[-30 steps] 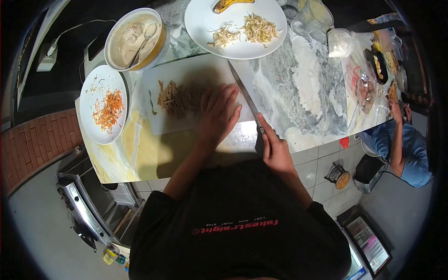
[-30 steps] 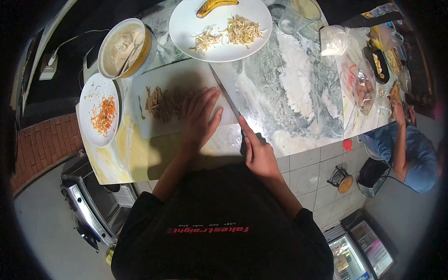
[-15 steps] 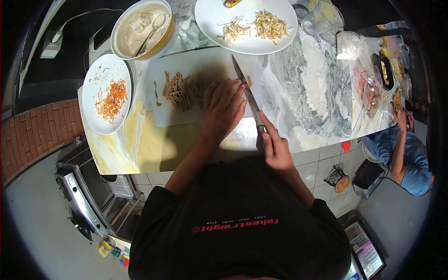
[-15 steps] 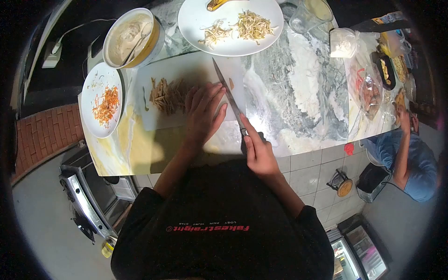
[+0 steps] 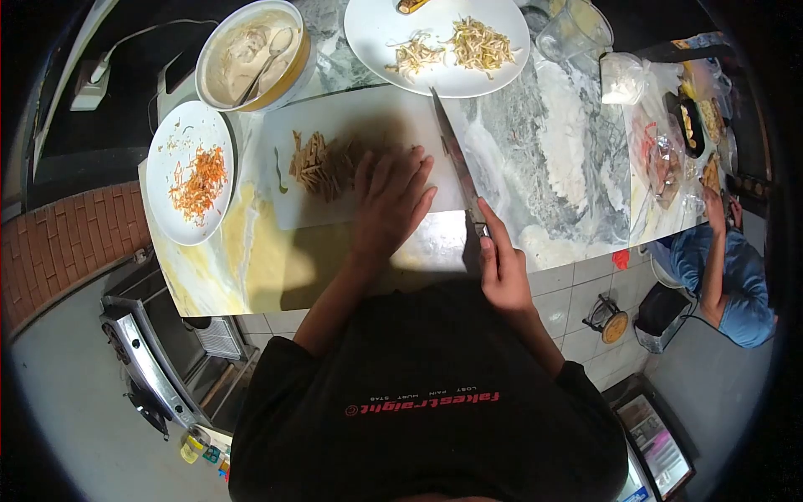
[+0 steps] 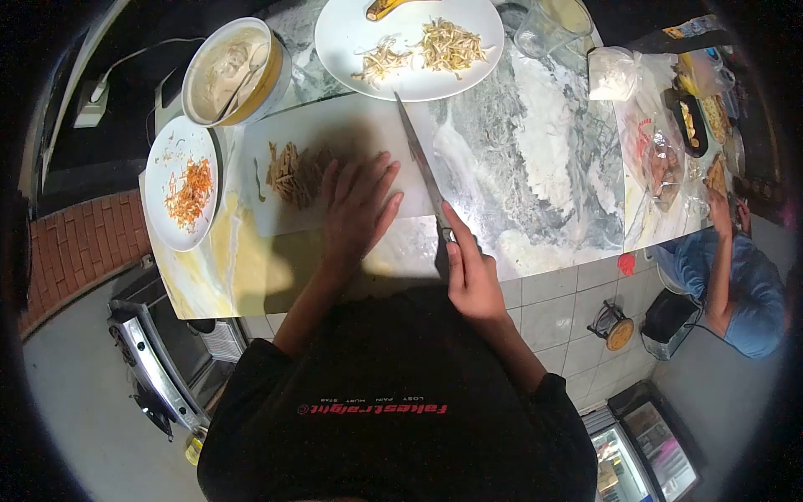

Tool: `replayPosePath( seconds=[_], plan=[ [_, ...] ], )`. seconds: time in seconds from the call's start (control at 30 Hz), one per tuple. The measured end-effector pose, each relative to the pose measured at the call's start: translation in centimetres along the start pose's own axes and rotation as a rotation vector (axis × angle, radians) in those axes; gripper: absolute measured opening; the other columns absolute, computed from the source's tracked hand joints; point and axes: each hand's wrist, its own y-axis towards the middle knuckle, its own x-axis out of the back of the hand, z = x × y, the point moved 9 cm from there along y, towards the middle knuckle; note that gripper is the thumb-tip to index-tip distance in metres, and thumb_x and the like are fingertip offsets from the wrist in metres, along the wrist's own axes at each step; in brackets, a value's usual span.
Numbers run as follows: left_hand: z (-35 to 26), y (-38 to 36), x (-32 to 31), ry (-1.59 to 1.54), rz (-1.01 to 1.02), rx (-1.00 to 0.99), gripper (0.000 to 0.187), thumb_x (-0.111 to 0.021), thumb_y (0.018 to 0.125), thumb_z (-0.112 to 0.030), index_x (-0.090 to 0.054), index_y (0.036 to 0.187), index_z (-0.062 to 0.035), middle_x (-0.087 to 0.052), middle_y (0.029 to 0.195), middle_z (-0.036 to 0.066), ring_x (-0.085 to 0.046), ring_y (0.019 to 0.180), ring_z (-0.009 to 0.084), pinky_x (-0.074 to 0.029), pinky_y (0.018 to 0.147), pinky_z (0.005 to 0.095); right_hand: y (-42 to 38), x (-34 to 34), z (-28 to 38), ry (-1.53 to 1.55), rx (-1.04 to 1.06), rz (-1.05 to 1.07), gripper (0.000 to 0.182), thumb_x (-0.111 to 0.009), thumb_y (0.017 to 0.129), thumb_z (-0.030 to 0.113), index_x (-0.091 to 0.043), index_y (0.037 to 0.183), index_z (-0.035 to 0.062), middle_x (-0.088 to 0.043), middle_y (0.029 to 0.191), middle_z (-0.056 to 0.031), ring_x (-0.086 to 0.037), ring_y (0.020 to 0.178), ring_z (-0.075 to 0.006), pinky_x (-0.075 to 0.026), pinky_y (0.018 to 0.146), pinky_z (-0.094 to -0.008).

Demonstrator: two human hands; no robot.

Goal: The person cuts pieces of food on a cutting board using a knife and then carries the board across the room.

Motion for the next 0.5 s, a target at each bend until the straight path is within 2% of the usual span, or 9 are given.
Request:
replayPosePath(
  seconds=[0.03, 0.13, 0.17, 0.23, 0.37, 0.43, 0.5],
  plan=[
    [0.5, -0.3, 0.1, 0.008, -0.032, 0.036, 0.043, -0.078, 0.087, -0.022, -0.068, 0.128, -0.0124, -0.063, 0.134, 0.005, -0.054, 0.130, 0.0273, -0.035, 0.116, 0.0533, 0.0, -0.1, -0.3, 0.009, -0.048, 0.009, 0.051, -0.042, 0.110, 0.011, -0.037, 0.161, 0.0152, -0.067, 0.127, -0.0251, -0.069, 0.074, -0.0421, -0.051, 0.071, -0.0371],
    [1.2, -0.6, 0.2, 0.020, -0.069, 0.092, 0.044, -0.080, 0.087, -0.022, -0.068, 0.128, -0.0120, -0.063, 0.131, 0.005, -0.055, 0.127, 0.0277, -0.035, 0.116, 0.0537, 0.1, -0.4, -0.7, 0.004, -0.077, 0.018, 0.050, -0.042, 0.110, 0.010, -0.038, 0.160, 0.0144, -0.067, 0.128, -0.0262, -0.070, 0.079, -0.0445, -0.052, 0.073, -0.0369],
    [1.4, -0.6, 0.4, 0.022, -0.076, 0.115, 0.044, -0.080, 0.086, -0.022, -0.067, 0.128, -0.0115, -0.063, 0.130, 0.005, -0.055, 0.126, 0.0279, -0.035, 0.116, 0.0538, 0.1, -0.5, -0.8, 0.006, -0.075, 0.017, 0.050, -0.042, 0.110, 0.010, -0.038, 0.160, 0.0144, -0.067, 0.128, -0.0262, -0.070, 0.079, -0.0445, -0.052, 0.073, -0.0369],
    [1.0, -0.1, 0.6, -0.018, -0.076, 0.092, 0.045, -0.080, 0.086, -0.022, -0.067, 0.128, -0.0109, -0.063, 0.130, 0.005, -0.055, 0.127, 0.0277, -0.035, 0.116, 0.0534, -0.2, -0.1, 0.2, -0.028, 0.097, -0.056, 0.051, -0.042, 0.110, 0.010, -0.039, 0.160, 0.0154, -0.068, 0.119, -0.0273, -0.070, 0.075, -0.0428, -0.051, 0.071, -0.0358],
    [0.0, 0.7, -0.1, -0.125, -0.069, 0.014, 0.046, -0.079, 0.087, -0.022, -0.067, 0.130, -0.0095, -0.063, 0.134, 0.005, -0.056, 0.128, 0.0276, -0.036, 0.116, 0.0520, -1.4, 0.4, -0.3, -0.048, 0.092, -0.035, 0.050, -0.043, 0.110, 0.010, -0.040, 0.160, 0.0165, -0.068, 0.121, -0.0268, -0.070, 0.074, -0.0415, -0.051, 0.069, -0.0353],
    [0.0, 0.9, -0.7, -0.125, -0.060, 0.010, 0.047, -0.079, 0.087, -0.022, -0.066, 0.131, -0.0097, -0.062, 0.135, 0.005, -0.056, 0.128, 0.0273, -0.036, 0.116, 0.0516, -2.2, 0.4, -1.3, -0.034, -0.049, 0.028, 0.051, -0.044, 0.109, 0.009, -0.041, 0.159, 0.0167, -0.067, 0.125, -0.0265, -0.071, 0.075, -0.0412, -0.051, 0.070, -0.0347],
    [-0.2, 1.0, -1.1, -0.128, -0.046, 0.005, 0.048, -0.079, 0.087, -0.022, -0.066, 0.132, -0.0099, -0.062, 0.137, 0.005, -0.056, 0.128, 0.0271, -0.036, 0.116, 0.0511, -2.7, 0.7, -1.2, -0.029, -0.076, 0.022, 0.051, -0.044, 0.109, 0.008, -0.041, 0.159, 0.0168, -0.068, 0.123, -0.0269, -0.071, 0.075, -0.0410, -0.051, 0.069, -0.0344]
  ],
)
